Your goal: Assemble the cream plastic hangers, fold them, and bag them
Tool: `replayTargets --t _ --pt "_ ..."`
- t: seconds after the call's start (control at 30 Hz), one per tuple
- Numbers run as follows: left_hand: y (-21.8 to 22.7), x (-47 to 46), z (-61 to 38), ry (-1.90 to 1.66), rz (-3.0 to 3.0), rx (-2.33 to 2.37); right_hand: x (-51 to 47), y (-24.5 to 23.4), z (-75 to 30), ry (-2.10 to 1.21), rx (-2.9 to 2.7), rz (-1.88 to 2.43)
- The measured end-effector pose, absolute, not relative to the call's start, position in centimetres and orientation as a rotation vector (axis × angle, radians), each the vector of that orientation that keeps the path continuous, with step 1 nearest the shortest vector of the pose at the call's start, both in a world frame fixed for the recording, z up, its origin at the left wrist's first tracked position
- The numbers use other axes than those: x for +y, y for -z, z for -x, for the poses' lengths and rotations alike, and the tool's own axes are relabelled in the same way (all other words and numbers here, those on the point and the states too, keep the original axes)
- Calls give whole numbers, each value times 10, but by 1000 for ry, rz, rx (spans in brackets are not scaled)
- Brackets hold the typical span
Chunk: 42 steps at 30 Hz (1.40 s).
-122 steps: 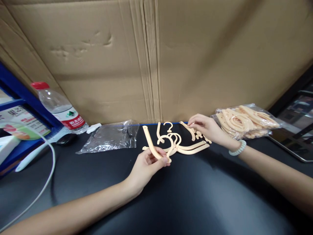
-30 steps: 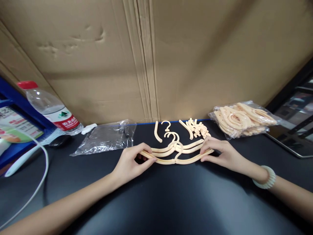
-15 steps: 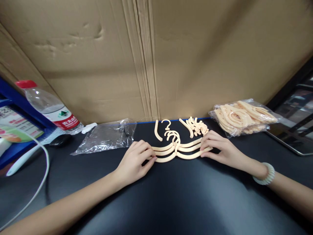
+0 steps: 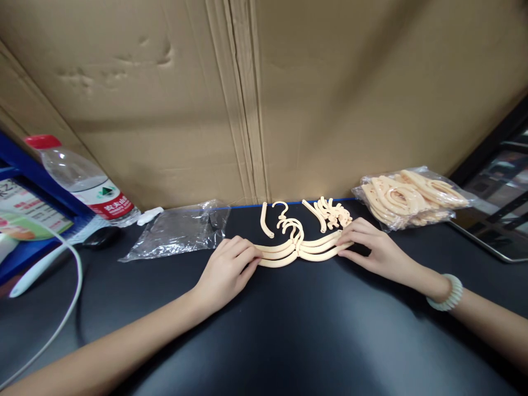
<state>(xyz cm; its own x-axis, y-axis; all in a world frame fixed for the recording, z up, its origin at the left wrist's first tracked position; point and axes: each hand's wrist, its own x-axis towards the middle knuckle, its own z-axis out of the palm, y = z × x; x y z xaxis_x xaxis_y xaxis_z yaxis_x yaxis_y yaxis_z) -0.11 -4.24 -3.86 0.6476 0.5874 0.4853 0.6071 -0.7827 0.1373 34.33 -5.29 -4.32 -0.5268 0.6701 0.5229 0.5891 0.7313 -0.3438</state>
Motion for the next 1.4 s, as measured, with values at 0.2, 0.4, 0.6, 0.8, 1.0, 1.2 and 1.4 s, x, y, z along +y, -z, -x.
replayTargets --t 0.2,0.4,0.6,0.8,1.0,1.2,1.4 --pt "40 -42 1 797 2804 -1037 -53 44 -344 -120 -2255 1017" --pt "41 -41 2 822 2789 -1036 -53 45 -344 -108 -2236 1015" --pt "41 -42 1 901 2784 -1032 -55 44 -342 -104 -2264 1020" --pt "39 -44 0 898 2841 -988 -58 45 -342 -10 -2329 1018" --pt "36 -45 -1 932 2862 -905 -56 46 -342 -13 -2350 1005" --pt "40 -43 -1 945 2831 -890 -54 44 -341 -45 -2378 1021" --pt "46 -40 1 971 2832 -916 -53 45 -343 -57 -2370 1007"
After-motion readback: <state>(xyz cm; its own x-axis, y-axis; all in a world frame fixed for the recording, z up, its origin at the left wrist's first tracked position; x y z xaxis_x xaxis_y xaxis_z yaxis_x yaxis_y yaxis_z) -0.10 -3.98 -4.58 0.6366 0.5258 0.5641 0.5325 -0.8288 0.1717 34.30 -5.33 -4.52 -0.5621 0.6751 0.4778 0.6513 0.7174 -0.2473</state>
